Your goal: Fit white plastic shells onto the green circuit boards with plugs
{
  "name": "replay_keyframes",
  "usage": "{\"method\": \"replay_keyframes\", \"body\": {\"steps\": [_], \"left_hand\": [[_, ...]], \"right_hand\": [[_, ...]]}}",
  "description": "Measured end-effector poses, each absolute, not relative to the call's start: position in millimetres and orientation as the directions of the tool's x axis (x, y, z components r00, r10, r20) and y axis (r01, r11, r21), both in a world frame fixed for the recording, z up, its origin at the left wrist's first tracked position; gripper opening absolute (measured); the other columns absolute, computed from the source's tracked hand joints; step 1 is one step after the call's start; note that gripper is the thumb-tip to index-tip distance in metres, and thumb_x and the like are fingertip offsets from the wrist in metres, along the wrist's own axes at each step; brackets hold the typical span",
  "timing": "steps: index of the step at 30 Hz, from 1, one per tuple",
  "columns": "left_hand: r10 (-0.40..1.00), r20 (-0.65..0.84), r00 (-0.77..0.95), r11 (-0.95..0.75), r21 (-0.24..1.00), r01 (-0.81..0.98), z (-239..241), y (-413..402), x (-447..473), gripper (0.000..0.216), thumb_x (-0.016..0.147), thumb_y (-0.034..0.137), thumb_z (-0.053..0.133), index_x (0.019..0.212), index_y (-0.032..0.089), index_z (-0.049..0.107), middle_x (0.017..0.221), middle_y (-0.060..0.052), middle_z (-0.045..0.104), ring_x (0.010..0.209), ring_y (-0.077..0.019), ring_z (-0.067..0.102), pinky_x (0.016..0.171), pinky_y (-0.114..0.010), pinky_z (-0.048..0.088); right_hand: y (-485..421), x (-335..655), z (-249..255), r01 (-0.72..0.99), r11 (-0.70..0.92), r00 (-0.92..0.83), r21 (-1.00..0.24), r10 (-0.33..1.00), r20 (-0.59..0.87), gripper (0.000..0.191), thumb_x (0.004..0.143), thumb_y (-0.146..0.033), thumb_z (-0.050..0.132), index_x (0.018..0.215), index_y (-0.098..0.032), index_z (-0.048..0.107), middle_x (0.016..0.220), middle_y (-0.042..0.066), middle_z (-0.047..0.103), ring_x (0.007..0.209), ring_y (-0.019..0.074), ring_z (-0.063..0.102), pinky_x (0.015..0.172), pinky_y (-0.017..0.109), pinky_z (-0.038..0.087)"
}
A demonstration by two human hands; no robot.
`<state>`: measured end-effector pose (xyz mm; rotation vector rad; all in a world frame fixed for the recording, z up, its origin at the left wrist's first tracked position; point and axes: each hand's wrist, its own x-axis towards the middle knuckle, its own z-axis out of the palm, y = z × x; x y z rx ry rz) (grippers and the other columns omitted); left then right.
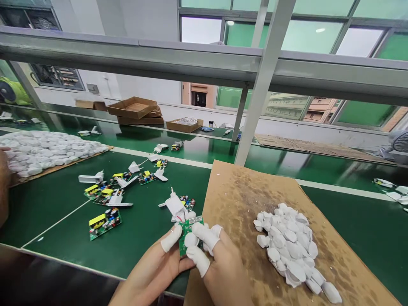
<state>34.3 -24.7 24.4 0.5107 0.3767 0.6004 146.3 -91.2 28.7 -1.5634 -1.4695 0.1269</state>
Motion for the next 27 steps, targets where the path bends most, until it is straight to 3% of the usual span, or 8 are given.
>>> {"method": "replay_keyframes", "body": {"steps": [4,10,14,17,20,22,27], "left_hand": [[0.638,-0.168,0.752,0.693,0.551,-0.465,23,-26,33,0.019,0.073,0.027,0.05,0.09,0.019,0.055,0.089,-0.005,0.056,0.079,-0.0139,0.051,0.066,-0.029,0.046],[0.717,-0.139,0.683,0.505,0.78,-0.371,24,-32,39,0.041,0.06,0.026,0.065,0.097,0.019,0.049,0.095,-0.006,0.055,0.081,-0.0139,0.051,0.065,-0.022,0.044],[0.779,-0.148,0.61,0.433,0.83,-0.352,24,-35,43,0.048,0.057,0.034,0.065,0.097,0.016,0.046,0.094,-0.009,0.057,0.086,-0.0187,0.052,0.067,-0.024,0.043],[0.772,-0.152,0.618,0.415,0.856,-0.308,23,-37,42,0.05,0.056,0.037,0.065,0.096,0.013,0.046,0.086,-0.011,0.06,0.076,-0.0192,0.055,0.056,-0.022,0.042],[0.774,-0.151,0.615,0.41,0.86,-0.305,22,-38,41,0.05,0.055,0.033,0.067,0.095,0.012,0.045,0.085,-0.012,0.06,0.072,-0.0185,0.055,0.052,-0.02,0.04],[0.768,-0.168,0.618,0.422,0.858,-0.291,22,-37,40,0.05,0.056,0.032,0.066,0.097,0.013,0.044,0.087,-0.012,0.059,0.072,-0.0185,0.056,0.053,-0.02,0.04],[0.754,-0.171,0.635,0.417,0.87,-0.262,26,-35,40,0.045,0.055,0.038,0.065,0.09,0.013,0.052,0.092,-0.011,0.058,0.073,-0.0168,0.055,0.056,-0.02,0.04]], "right_hand": [[-86,143,34,0.808,0.226,0.208,-0.544,0.755,0.622,0.024,0.074,-0.028,0.047,0.089,-0.019,0.062,0.056,-0.001,0.042,0.047,0.0072,0.046,0.044,0.014,0.042],[-91,148,23,0.882,0.195,0.118,-0.429,0.79,0.601,0.026,0.072,-0.028,0.05,0.096,-0.022,0.058,0.063,0.001,0.047,0.054,0.0094,0.05,0.05,0.017,0.045],[-105,150,20,0.807,0.032,0.315,-0.59,0.822,0.475,0.042,0.074,-0.032,0.042,0.114,-0.021,0.038,0.066,0.0,0.048,0.053,0.0094,0.049,0.054,0.019,0.046],[-114,154,24,0.751,-0.138,0.445,-0.646,0.828,0.34,0.039,0.076,-0.033,0.032,0.11,-0.015,0.035,0.064,0.0,0.05,0.058,0.0112,0.053,0.059,0.021,0.047],[-117,163,24,0.847,-0.184,0.354,-0.498,0.895,0.271,0.034,0.077,-0.03,0.027,0.103,-0.015,0.045,0.088,0.009,0.057,0.089,0.0169,0.053,0.08,0.028,0.043],[-115,169,22,0.91,-0.206,0.304,-0.358,0.922,0.241,0.036,0.077,-0.026,0.026,0.102,-0.013,0.049,0.101,0.012,0.054,0.101,0.0213,0.046,0.085,0.035,0.039],[-109,182,21,0.907,-0.408,0.422,-0.107,0.875,0.238,0.037,0.075,-0.019,0.03,0.103,-0.006,0.051,0.094,0.018,0.054,0.088,0.0271,0.052,0.074,0.041,0.044]]}}
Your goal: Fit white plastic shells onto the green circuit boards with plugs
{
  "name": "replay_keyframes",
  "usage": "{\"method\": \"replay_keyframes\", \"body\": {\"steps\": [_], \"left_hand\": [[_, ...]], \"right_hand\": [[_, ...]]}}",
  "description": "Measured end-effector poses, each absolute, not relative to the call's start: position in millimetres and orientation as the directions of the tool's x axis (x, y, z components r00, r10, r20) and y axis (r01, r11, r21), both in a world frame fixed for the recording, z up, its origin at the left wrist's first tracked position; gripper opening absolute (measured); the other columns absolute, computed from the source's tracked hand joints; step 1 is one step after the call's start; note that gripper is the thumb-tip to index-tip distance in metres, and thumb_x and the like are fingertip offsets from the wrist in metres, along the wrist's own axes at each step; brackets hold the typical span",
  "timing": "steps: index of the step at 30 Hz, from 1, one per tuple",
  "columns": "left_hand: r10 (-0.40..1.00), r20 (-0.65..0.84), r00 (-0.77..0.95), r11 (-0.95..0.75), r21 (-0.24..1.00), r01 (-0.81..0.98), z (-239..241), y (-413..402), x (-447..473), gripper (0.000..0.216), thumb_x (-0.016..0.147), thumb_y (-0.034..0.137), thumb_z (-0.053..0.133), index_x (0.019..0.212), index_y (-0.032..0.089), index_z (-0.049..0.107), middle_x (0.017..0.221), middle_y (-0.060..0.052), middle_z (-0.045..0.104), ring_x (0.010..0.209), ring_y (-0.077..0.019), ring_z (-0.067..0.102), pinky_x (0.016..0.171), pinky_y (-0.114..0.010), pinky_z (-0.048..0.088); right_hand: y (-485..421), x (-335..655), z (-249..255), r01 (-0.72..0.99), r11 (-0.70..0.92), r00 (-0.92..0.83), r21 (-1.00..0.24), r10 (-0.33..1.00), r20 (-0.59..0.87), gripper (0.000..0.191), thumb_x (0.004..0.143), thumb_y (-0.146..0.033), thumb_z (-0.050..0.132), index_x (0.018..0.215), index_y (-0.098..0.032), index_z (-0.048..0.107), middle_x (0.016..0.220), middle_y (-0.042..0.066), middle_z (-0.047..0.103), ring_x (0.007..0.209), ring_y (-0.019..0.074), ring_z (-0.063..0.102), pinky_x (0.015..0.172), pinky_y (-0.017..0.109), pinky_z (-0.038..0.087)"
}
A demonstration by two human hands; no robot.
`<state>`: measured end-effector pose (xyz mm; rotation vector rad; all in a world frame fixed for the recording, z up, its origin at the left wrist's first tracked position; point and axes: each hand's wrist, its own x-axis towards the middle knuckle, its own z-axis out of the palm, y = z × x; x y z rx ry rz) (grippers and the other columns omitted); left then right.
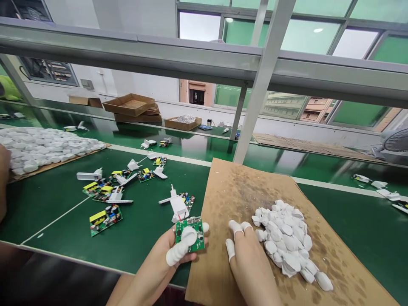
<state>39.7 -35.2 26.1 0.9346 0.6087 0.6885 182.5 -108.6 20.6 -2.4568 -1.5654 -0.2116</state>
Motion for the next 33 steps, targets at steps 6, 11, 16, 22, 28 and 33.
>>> {"method": "replay_keyframes", "body": {"steps": [6,11,16,22,28,33], "left_hand": [[0.808,-0.15,0.57,0.4,0.85,-0.343,29,-38,41,0.032,0.06,0.039,0.06,0.076,0.012,0.054,0.073,-0.008,0.061,0.057,-0.015,0.054,0.047,-0.021,0.038],[0.764,-0.145,0.629,0.441,0.829,-0.343,30,-38,39,0.033,0.055,0.038,0.065,0.077,0.015,0.056,0.068,-0.003,0.058,0.055,-0.0098,0.048,0.051,-0.02,0.04],[0.754,-0.187,0.63,0.481,0.81,-0.336,27,-37,37,0.04,0.054,0.044,0.064,0.082,0.016,0.057,0.078,-0.004,0.059,0.072,-0.0159,0.053,0.062,-0.024,0.042],[0.831,-0.148,0.536,0.364,0.874,-0.322,19,-36,41,0.035,0.065,0.038,0.057,0.092,0.016,0.053,0.1,-0.004,0.054,0.095,-0.0192,0.045,0.078,-0.024,0.038],[0.777,-0.097,0.622,0.384,0.856,-0.346,23,-37,40,0.041,0.06,0.031,0.063,0.095,0.015,0.051,0.103,-0.005,0.053,0.099,-0.0206,0.044,0.083,-0.026,0.036],[0.765,-0.088,0.638,0.36,0.88,-0.31,25,-40,38,0.047,0.055,0.022,0.067,0.099,0.016,0.051,0.099,-0.005,0.056,0.095,-0.0205,0.047,0.081,-0.027,0.039]], "right_hand": [[-107,171,30,0.852,-0.346,0.467,-0.393,0.841,0.273,0.05,0.074,-0.036,0.034,0.115,-0.008,0.04,0.121,0.018,0.036,0.114,0.0303,0.028,0.09,0.049,0.028],[-98,141,37,0.387,-0.151,0.352,-0.91,0.936,-0.006,0.054,0.075,-0.044,0.034,0.121,-0.015,0.029,0.124,0.009,0.035,0.115,0.0186,0.031,0.098,0.037,0.021],[-85,127,33,0.12,-0.079,0.27,-0.99,0.962,-0.044,0.054,0.075,-0.045,0.035,0.118,-0.012,0.029,0.117,0.01,0.044,0.11,0.0164,0.038,0.099,0.034,0.02],[-78,121,23,0.066,0.022,0.326,-0.998,0.944,0.042,0.056,0.074,-0.045,0.039,0.12,-0.015,0.028,0.12,0.01,0.041,0.107,0.0156,0.04,0.093,0.029,0.031],[-77,123,23,-0.053,0.062,0.359,-0.997,0.933,0.039,0.046,0.074,-0.039,0.042,0.114,-0.017,0.04,0.114,0.006,0.049,0.105,0.0156,0.042,0.091,0.028,0.033],[-78,124,24,-0.2,0.043,0.349,-0.979,0.937,-0.03,0.045,0.072,-0.04,0.046,0.111,-0.018,0.044,0.106,0.005,0.055,0.098,0.0188,0.048,0.086,0.032,0.038]]}}
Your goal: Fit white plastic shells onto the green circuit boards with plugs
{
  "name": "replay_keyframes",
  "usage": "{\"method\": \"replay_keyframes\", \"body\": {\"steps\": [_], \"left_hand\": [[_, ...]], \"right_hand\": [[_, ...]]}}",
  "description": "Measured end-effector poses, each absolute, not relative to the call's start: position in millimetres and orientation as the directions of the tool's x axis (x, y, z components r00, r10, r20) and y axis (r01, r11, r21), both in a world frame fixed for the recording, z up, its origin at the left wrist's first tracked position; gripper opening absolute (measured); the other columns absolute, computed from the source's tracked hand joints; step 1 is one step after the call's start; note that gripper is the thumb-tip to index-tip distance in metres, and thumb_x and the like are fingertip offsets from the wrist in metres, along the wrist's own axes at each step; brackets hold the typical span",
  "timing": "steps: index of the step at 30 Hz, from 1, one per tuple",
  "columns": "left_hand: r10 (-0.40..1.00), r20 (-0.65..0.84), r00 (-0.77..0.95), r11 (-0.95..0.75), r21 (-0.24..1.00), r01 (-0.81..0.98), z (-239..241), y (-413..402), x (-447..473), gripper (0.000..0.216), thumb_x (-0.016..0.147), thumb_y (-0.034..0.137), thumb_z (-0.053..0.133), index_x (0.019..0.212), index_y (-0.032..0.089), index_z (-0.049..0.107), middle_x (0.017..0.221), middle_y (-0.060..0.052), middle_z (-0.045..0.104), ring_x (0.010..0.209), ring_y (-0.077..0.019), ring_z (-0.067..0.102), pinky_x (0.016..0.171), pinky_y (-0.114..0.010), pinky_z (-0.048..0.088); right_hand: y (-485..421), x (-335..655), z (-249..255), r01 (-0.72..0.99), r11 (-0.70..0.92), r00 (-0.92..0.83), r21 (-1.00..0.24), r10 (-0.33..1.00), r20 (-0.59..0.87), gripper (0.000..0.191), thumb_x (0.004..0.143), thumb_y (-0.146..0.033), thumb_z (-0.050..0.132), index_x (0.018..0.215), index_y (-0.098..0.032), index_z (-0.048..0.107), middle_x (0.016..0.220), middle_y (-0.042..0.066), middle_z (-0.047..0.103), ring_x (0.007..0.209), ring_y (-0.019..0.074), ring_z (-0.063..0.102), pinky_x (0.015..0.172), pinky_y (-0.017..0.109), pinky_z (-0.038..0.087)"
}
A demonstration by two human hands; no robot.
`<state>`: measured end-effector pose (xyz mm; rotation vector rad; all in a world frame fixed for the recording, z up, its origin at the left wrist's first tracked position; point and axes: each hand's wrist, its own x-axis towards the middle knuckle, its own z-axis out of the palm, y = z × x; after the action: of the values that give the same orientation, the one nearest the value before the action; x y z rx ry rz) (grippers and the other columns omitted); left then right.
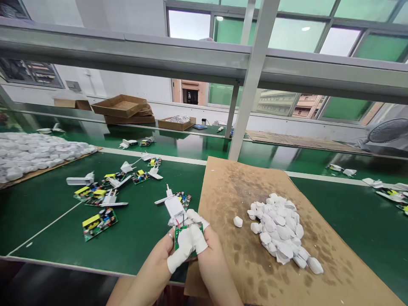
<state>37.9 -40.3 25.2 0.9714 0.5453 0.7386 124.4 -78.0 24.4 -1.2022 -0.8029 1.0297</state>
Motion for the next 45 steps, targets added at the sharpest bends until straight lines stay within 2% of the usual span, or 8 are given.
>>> {"method": "replay_keyframes", "body": {"steps": [4,11,19,25,29,33,39,45], "left_hand": [[0.758,-0.082,0.648,0.375,0.867,-0.329,26,-42,36,0.044,0.053,0.022,0.069,0.094,0.015,0.055,0.091,-0.006,0.059,0.089,-0.0199,0.05,0.079,-0.028,0.039],[0.707,-0.186,0.682,0.542,0.761,-0.355,25,-38,36,0.026,0.061,0.032,0.062,0.082,0.017,0.06,0.078,-0.002,0.059,0.075,-0.0136,0.052,0.065,-0.022,0.042],[0.696,-0.244,0.676,0.589,0.732,-0.342,26,-33,34,0.032,0.065,0.036,0.058,0.086,0.012,0.055,0.077,-0.008,0.06,0.068,-0.0169,0.056,0.055,-0.024,0.045],[0.742,-0.179,0.646,0.497,0.794,-0.35,30,-35,35,0.044,0.054,0.032,0.067,0.09,0.015,0.047,0.091,-0.01,0.058,0.07,-0.0187,0.058,0.045,-0.017,0.042],[0.78,-0.161,0.604,0.465,0.796,-0.388,31,-36,39,0.033,0.054,0.027,0.065,0.079,0.014,0.048,0.063,-0.005,0.06,0.049,-0.0101,0.052,0.037,-0.013,0.034],[0.785,-0.151,0.601,0.475,0.768,-0.429,33,-35,33,0.03,0.057,0.027,0.065,0.08,0.015,0.052,0.062,-0.003,0.059,0.05,-0.0096,0.051,0.038,-0.013,0.037],[0.604,0.148,0.783,0.715,0.334,-0.614,32,-29,18,0.017,0.066,0.015,0.055,0.076,0.026,0.063,0.094,0.0,0.06,0.09,-0.0175,0.053,0.076,-0.028,0.045],[0.774,0.041,0.632,0.497,0.58,-0.645,31,-31,26,0.036,0.054,0.025,0.068,0.088,0.028,0.06,0.085,-0.003,0.062,0.082,-0.021,0.056,0.069,-0.028,0.047]], "right_hand": [[-82,127,22,-0.211,0.052,0.313,-0.976,0.95,-0.017,0.052,0.072,-0.047,0.043,0.116,-0.02,0.039,0.114,0.006,0.049,0.104,0.019,0.043,0.088,0.031,0.037],[-88,130,23,0.238,-0.064,0.29,-0.969,0.957,0.008,0.065,0.072,-0.042,0.044,0.126,-0.015,0.019,0.13,0.009,0.024,0.119,0.0166,0.021,0.1,0.032,0.017],[-100,142,20,0.019,-0.042,0.158,-0.999,0.987,-0.039,0.062,0.073,-0.049,0.04,0.125,-0.021,0.022,0.125,0.004,0.036,0.118,0.0162,0.024,0.1,0.033,0.016],[-112,169,13,0.148,-0.072,0.584,-0.986,0.811,0.029,0.06,0.07,-0.055,0.037,0.116,-0.018,0.039,0.11,0.01,0.051,0.102,0.0221,0.046,0.092,0.04,0.031],[-120,183,20,0.593,-0.219,0.61,-0.775,0.75,0.254,0.047,0.075,-0.048,0.03,0.102,-0.017,0.052,0.11,0.01,0.051,0.108,0.0234,0.039,0.095,0.044,0.026],[-126,198,24,0.753,-0.297,0.596,-0.587,0.687,0.416,0.043,0.076,-0.042,0.027,0.091,-0.014,0.057,0.096,0.011,0.058,0.097,0.0233,0.049,0.087,0.043,0.037],[-126,216,29,0.778,-0.429,0.62,-0.459,0.642,0.45,0.044,0.076,-0.041,0.026,0.088,-0.013,0.058,0.087,0.011,0.061,0.089,0.0235,0.053,0.078,0.04,0.043],[-105,206,35,0.903,-0.406,0.43,-0.141,0.859,0.277,0.031,0.077,-0.023,0.032,0.097,-0.014,0.055,0.085,0.01,0.059,0.087,0.0232,0.054,0.071,0.036,0.045]]}}
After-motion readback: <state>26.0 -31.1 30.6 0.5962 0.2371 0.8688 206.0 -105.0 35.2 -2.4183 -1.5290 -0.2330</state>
